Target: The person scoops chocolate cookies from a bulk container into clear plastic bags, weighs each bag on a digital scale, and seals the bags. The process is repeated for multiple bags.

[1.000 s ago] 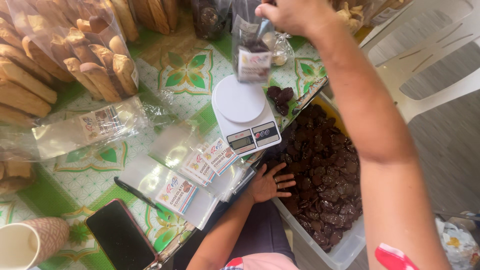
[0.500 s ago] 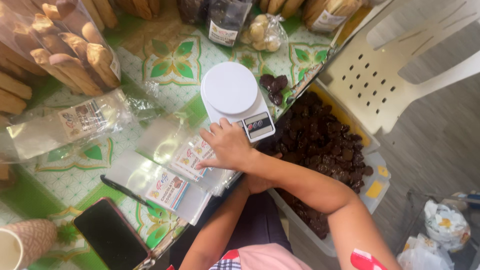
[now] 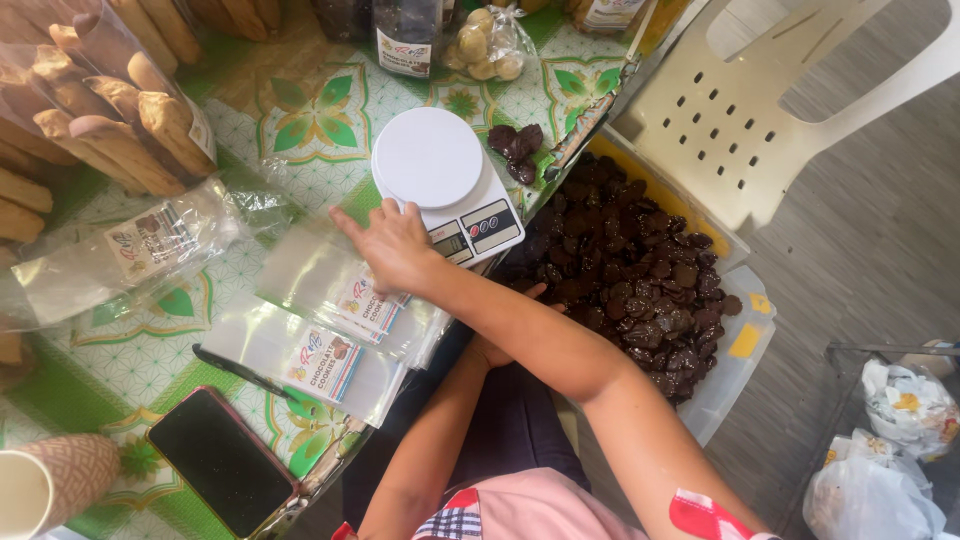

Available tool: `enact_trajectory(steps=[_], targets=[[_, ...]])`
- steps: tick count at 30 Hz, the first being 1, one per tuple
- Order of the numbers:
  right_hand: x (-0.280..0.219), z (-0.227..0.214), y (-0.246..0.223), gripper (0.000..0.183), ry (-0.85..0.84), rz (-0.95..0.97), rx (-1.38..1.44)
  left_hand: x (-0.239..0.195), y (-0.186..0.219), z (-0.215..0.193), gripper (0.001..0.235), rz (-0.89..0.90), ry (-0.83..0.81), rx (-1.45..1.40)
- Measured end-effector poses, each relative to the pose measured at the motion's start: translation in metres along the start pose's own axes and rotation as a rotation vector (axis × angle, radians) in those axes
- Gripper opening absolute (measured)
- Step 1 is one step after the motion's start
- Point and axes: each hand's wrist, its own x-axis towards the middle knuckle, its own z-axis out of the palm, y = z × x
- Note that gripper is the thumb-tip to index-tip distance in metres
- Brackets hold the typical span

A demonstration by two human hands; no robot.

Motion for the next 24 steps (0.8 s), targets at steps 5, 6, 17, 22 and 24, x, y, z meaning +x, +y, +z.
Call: enact_trajectory(steps=[5,6,17,22,24], targets=[[-0.016,0.01,0.001,0.081,0.492,0.034,0.088,0.008,-0.006,-0.006,0.07,0.032,-0.055,-0.178],[-0.03,0.012,0.001,0.065,0.7,0.024,0.108,0.009,-0.01,-0.002,0.069,0.03,0.08,-0.021],[-0.304,0.112,0.097,0.014,0.602,0.385,1.03,-0.033,-0.047,0.143,0.021,0.516,0.67,0.723],[-0.292,0.121,0.071,0.018,0.977,0.567,0.953,0.0,-0.051,0.192,0.005,0.502,0.727,0.88],[-0.29,0.117,0.059,0.021,1.131,0.366,0.819,-0.004,-0.038,0.203,0.013,0.464,0.746,0.871]])
